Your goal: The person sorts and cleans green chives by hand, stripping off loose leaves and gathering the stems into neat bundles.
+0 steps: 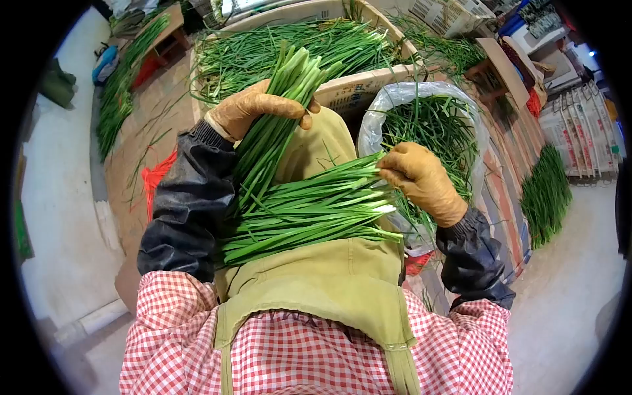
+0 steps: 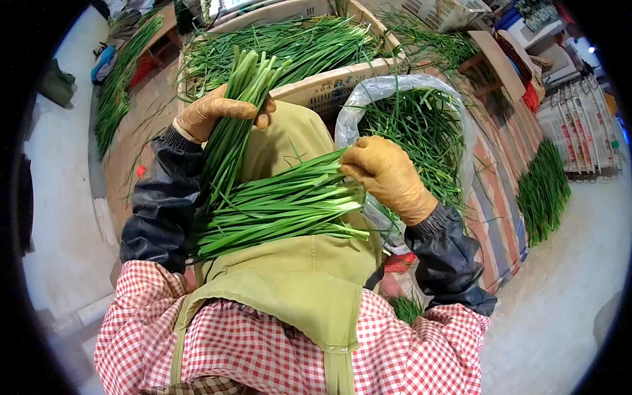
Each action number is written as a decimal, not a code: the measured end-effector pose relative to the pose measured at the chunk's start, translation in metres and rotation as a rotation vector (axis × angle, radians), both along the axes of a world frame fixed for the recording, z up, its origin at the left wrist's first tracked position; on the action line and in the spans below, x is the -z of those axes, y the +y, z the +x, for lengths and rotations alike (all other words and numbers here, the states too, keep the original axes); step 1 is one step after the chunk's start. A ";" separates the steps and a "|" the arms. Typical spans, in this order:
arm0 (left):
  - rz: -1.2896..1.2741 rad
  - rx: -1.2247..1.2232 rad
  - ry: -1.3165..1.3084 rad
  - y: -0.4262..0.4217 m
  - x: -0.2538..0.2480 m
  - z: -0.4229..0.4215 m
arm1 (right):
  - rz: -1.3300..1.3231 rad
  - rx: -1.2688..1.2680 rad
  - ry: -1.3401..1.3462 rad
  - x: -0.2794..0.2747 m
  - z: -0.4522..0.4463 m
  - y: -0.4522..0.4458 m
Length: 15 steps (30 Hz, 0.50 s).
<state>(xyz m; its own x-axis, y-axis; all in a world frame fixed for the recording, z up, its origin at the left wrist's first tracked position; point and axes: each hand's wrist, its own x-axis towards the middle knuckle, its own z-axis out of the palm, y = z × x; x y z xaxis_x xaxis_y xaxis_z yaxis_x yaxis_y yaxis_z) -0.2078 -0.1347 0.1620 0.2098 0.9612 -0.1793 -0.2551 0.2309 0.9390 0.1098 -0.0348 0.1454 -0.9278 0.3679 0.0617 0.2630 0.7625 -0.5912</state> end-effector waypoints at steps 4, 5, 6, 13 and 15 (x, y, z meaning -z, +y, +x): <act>-0.043 0.015 -0.143 -0.003 0.004 0.012 | -0.463 0.442 0.327 0.001 0.024 0.015; -0.052 0.004 -0.174 -0.005 0.002 0.016 | -0.425 0.602 0.397 0.014 0.038 0.035; -0.048 0.001 -0.175 -0.005 0.002 0.015 | -0.372 0.783 0.423 0.032 0.057 0.059; -0.042 0.012 -0.183 -0.001 0.001 0.020 | -0.299 0.211 0.100 0.019 0.017 0.012; -0.092 -0.024 -0.149 -0.002 0.000 0.022 | 0.037 0.075 0.067 0.027 0.003 0.017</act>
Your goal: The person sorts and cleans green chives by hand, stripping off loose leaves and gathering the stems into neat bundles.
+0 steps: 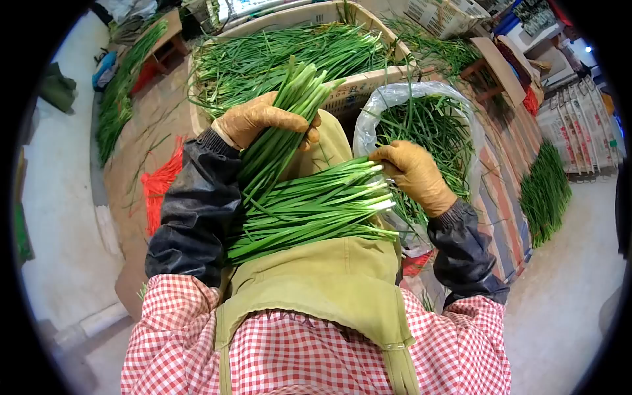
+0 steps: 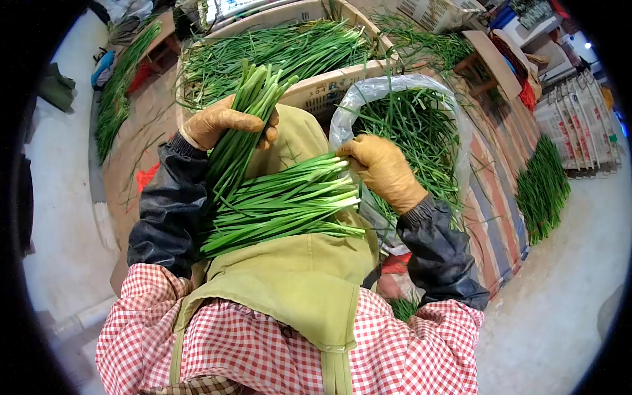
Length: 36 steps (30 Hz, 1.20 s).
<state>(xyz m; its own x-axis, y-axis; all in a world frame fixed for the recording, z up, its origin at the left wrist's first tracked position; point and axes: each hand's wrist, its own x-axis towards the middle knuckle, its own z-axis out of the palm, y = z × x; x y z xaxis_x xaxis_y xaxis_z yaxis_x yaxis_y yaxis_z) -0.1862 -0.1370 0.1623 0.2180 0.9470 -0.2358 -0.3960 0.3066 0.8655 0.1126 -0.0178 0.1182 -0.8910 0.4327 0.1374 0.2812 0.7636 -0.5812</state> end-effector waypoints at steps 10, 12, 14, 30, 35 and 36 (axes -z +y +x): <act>0.160 -0.007 0.165 -0.008 -0.019 -0.023 | 0.133 0.084 0.239 -0.057 -0.052 0.011; 0.200 0.018 0.166 -0.008 -0.015 -0.021 | -0.022 0.065 0.334 -0.069 -0.061 0.004; 0.163 0.056 0.131 -0.008 -0.014 -0.011 | 0.094 0.062 0.340 -0.077 -0.076 0.005; 0.150 0.035 -0.037 -0.012 -0.008 -0.022 | -0.884 0.050 0.192 -0.042 -0.044 0.010; 0.149 0.028 -0.032 -0.013 -0.007 -0.027 | -0.026 0.520 0.077 0.012 -0.027 0.056; 0.143 0.026 -0.034 -0.015 -0.005 -0.028 | 0.004 0.546 -0.006 0.009 -0.021 0.062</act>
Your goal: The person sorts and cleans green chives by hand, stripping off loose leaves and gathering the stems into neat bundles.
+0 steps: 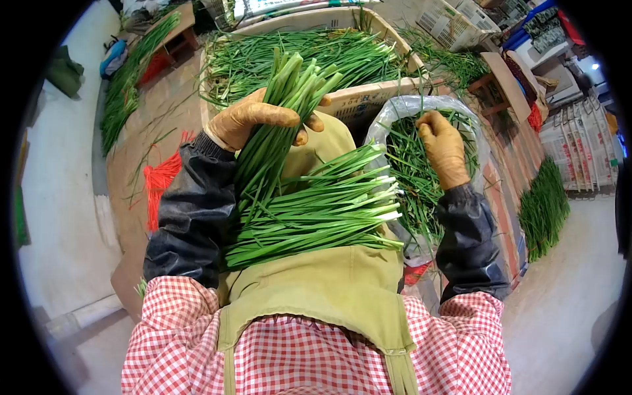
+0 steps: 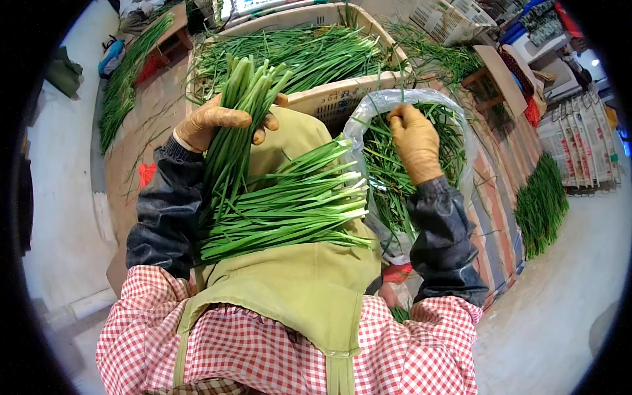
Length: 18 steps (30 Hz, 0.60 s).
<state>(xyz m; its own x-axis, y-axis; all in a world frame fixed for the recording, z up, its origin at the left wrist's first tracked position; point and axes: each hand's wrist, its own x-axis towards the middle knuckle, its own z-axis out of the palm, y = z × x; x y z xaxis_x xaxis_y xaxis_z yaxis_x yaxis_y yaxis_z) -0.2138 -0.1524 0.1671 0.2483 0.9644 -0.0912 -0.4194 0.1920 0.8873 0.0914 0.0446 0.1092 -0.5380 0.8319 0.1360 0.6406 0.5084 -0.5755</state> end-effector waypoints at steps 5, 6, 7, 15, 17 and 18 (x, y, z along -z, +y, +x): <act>-0.024 -0.053 0.043 0.000 -0.004 0.008 | -0.364 -0.190 0.240 -0.005 0.003 -0.007; -0.025 -0.052 0.042 0.001 -0.004 0.008 | -0.509 -0.272 0.229 -0.014 -0.004 -0.016; -0.015 -0.039 0.016 0.002 -0.003 0.009 | -0.558 -0.308 0.241 -0.017 -0.013 -0.024; -0.006 -0.069 -0.005 0.003 0.009 0.011 | -0.838 -0.340 0.342 0.009 -0.052 -0.038; -0.017 -0.087 -0.069 0.003 0.018 0.012 | -0.799 -0.275 0.381 0.006 -0.049 -0.040; -0.017 -0.083 -0.075 0.004 0.019 0.012 | -0.743 -0.199 0.410 0.006 -0.044 -0.037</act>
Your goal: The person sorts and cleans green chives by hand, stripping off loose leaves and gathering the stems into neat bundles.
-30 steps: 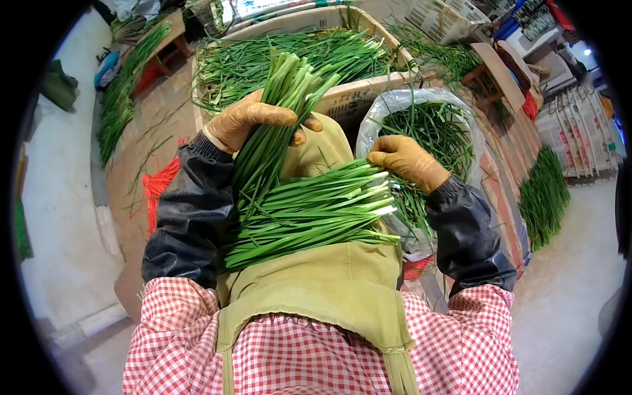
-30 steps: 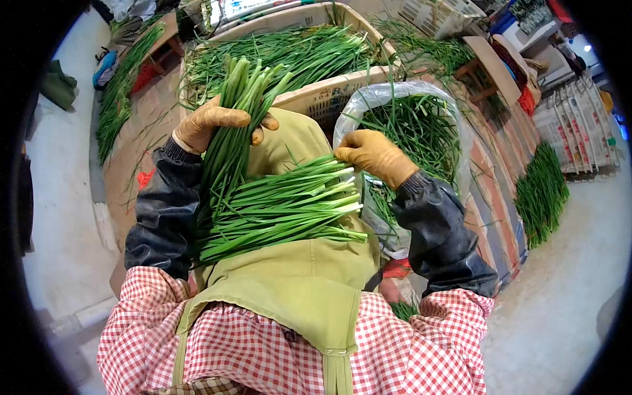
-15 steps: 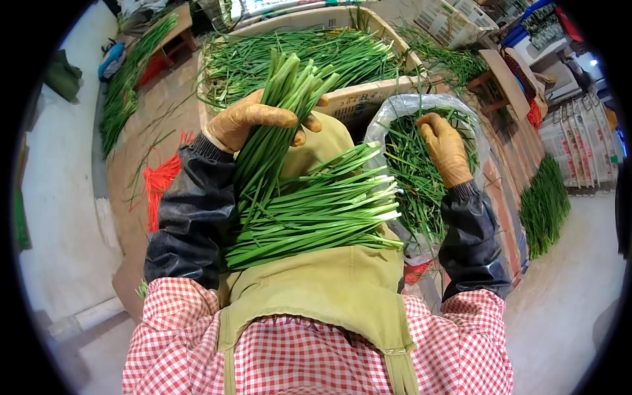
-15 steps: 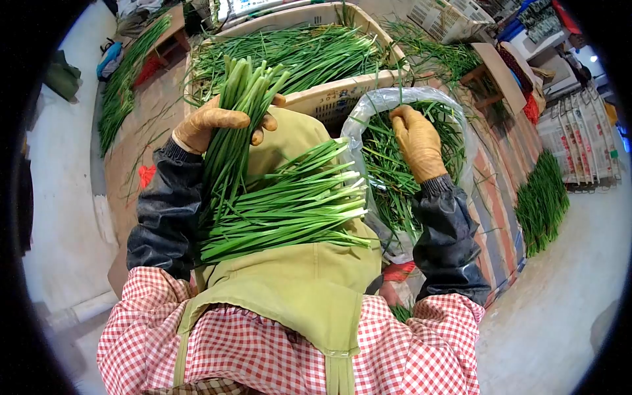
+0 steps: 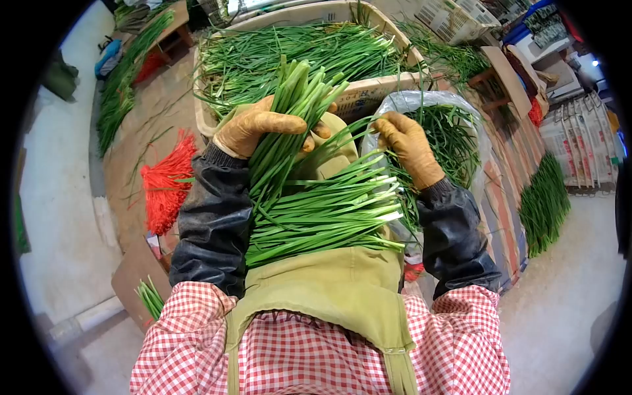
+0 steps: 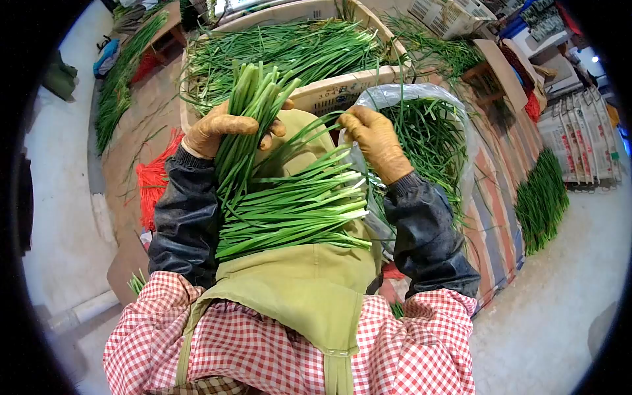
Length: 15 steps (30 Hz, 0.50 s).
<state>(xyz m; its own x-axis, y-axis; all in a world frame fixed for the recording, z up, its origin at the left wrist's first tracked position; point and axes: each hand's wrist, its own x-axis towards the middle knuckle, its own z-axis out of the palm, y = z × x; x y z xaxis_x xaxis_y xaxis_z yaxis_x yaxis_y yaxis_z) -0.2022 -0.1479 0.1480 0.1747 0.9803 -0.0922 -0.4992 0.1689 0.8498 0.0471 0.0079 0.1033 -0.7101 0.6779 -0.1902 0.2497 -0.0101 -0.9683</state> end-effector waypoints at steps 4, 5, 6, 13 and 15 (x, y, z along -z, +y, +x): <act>0.022 0.015 0.010 0.000 0.001 -0.004 | 0.179 0.242 -0.035 0.005 0.043 0.037; 0.046 0.004 0.025 0.000 0.000 -0.004 | 0.188 0.397 -0.022 -0.001 0.059 0.045; 0.054 -0.004 0.037 -0.001 -0.001 -0.005 | 0.267 0.505 -0.050 0.006 0.086 0.066; 0.033 -0.015 0.029 -0.002 -0.005 -0.004 | 0.940 0.304 -0.859 -0.004 0.132 0.069; 0.030 0.008 0.041 0.002 -0.004 -0.001 | 0.497 0.164 -0.588 -0.003 0.091 0.041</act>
